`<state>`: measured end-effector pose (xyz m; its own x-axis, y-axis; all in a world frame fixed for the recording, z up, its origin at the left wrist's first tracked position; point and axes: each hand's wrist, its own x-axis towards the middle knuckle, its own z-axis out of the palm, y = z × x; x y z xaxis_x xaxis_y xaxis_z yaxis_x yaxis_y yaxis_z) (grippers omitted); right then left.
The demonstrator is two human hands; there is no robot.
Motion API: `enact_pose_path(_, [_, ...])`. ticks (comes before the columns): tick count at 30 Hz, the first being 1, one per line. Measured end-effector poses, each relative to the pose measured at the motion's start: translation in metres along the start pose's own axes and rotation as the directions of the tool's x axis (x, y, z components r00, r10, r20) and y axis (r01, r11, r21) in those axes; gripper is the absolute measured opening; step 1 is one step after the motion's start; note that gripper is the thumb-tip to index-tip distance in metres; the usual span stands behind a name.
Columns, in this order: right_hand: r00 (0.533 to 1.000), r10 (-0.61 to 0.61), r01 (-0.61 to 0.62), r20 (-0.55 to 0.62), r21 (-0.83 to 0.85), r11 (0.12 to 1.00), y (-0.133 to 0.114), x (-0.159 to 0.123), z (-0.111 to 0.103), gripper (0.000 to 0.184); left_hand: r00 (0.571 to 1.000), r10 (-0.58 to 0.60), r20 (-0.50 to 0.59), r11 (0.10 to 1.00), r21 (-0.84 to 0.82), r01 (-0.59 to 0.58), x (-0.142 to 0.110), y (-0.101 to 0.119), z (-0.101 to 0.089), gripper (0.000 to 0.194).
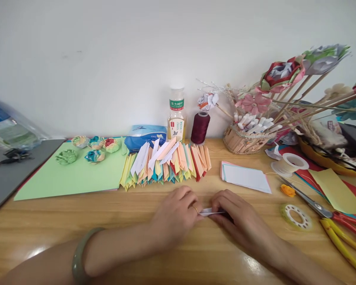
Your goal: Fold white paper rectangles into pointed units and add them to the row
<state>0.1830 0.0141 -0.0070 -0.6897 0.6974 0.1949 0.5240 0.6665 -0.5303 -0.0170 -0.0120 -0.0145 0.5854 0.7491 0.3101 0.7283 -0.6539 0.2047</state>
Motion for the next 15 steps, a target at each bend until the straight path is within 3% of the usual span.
enact_pose_path(5, [0.998, -0.064, 0.064, 0.012, -0.036, 0.997, -0.006, -0.003, 0.000, 0.014, 0.995, -0.011, -0.099, 0.994, -0.109, 0.000, -0.001, 0.006, -0.002, 0.016])
enact_pose_path(9, [0.988, -0.128, 0.119, -0.086, -0.103, 0.988, -0.010, -0.004, -0.003, 0.023, 0.993, -0.042, -0.114, 0.996, -0.088, 0.032, -0.002, 0.008, -0.001, 0.013])
enact_pose_path(15, [0.970, -0.239, 0.225, -0.039, -0.215, 0.950, -0.013, -0.008, -0.002, 0.020, 0.985, 0.154, -0.080, 0.988, 0.030, -0.152, -0.002, 0.005, 0.006, 0.017])
